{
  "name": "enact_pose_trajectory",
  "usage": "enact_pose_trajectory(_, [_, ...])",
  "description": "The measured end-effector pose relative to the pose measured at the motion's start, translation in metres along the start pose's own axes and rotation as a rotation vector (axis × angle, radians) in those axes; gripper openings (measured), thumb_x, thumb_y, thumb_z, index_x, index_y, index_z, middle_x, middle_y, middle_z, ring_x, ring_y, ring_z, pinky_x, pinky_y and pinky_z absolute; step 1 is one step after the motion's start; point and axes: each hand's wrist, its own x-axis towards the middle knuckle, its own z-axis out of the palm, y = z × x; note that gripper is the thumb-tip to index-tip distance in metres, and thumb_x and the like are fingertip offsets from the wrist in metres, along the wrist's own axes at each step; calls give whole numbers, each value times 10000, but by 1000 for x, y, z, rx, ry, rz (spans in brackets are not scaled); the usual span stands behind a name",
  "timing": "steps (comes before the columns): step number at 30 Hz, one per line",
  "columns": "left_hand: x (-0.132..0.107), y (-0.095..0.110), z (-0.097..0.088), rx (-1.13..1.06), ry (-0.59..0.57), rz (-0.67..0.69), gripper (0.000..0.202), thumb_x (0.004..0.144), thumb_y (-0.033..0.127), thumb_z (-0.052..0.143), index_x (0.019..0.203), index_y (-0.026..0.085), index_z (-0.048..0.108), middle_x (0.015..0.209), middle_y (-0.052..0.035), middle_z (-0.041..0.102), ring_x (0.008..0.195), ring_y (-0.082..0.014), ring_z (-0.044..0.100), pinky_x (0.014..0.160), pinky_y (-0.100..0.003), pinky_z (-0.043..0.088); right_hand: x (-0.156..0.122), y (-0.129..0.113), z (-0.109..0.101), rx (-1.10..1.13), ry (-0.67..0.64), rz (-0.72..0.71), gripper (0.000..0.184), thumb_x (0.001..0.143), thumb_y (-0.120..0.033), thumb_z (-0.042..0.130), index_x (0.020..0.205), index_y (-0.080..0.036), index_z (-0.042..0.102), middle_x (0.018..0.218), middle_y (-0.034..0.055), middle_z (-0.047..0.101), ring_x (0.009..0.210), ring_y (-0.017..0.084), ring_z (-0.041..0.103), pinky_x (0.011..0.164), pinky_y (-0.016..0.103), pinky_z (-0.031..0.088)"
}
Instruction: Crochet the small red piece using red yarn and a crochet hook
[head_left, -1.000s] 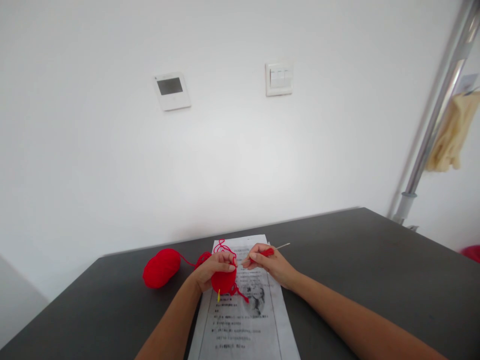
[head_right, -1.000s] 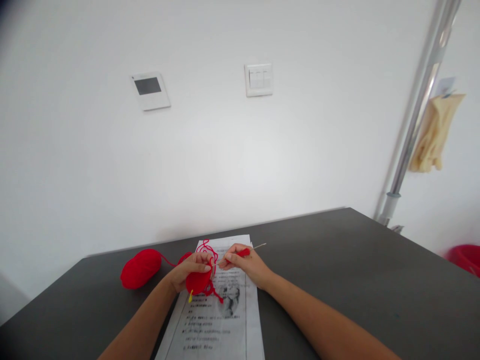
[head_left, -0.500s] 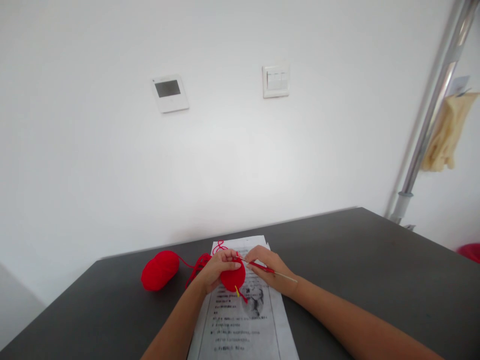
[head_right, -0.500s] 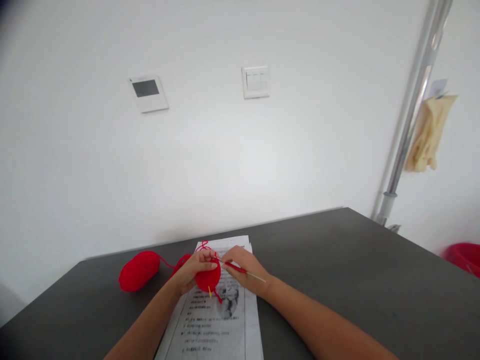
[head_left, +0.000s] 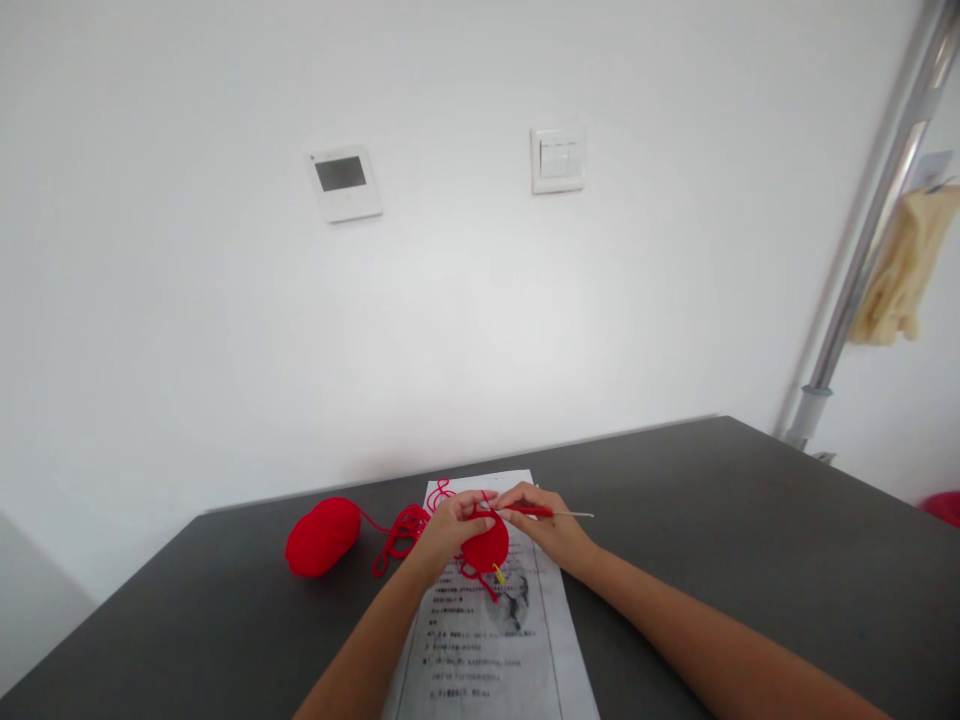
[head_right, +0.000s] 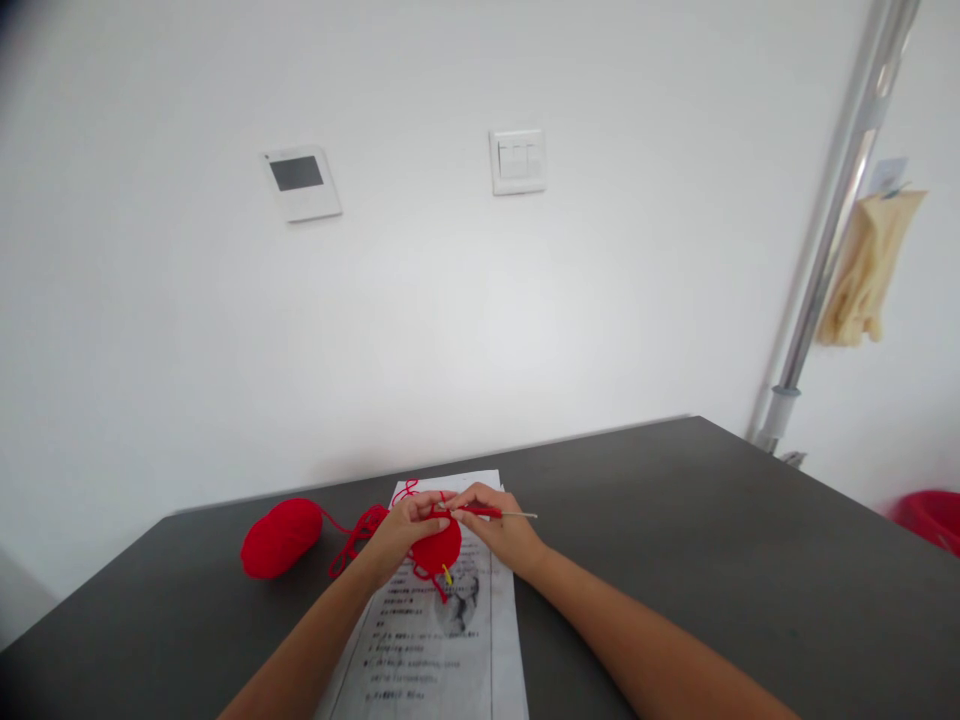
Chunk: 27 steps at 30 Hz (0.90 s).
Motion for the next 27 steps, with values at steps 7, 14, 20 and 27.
enact_pose_trajectory(7, [-1,2,-4,7,85,84,308,554,193,729,849,138,661,667,5,636,583,-104,549,581,-219,382,4,-4,0,201,35,109,185,751,-353,667,769,-172,637,781,33,662,749,159,613,715,291,486])
enact_pose_trajectory(14, [-2,3,-6,-9,63,90,276,549,171,713,816,129,654,645,15,595,575,-95,523,571,-216,366,7,-6,-5,289,2,183,218,735,-376,680,755,-163,638,799,36,672,745,156,613,728,304,478])
enact_pose_trajectory(20, [-2,4,-7,14,61,85,256,536,142,691,790,136,656,595,40,558,523,-74,485,533,-203,337,7,-3,-10,362,-81,209,251,743,-402,671,764,-158,615,790,37,669,772,157,625,768,325,485])
enact_pose_trajectory(27, [-1,4,-5,83,83,83,262,521,147,690,782,143,659,601,29,571,525,-86,500,531,-207,344,8,-3,-14,361,-136,219,252,743,-385,674,746,-148,588,786,42,666,775,161,643,779,344,500])
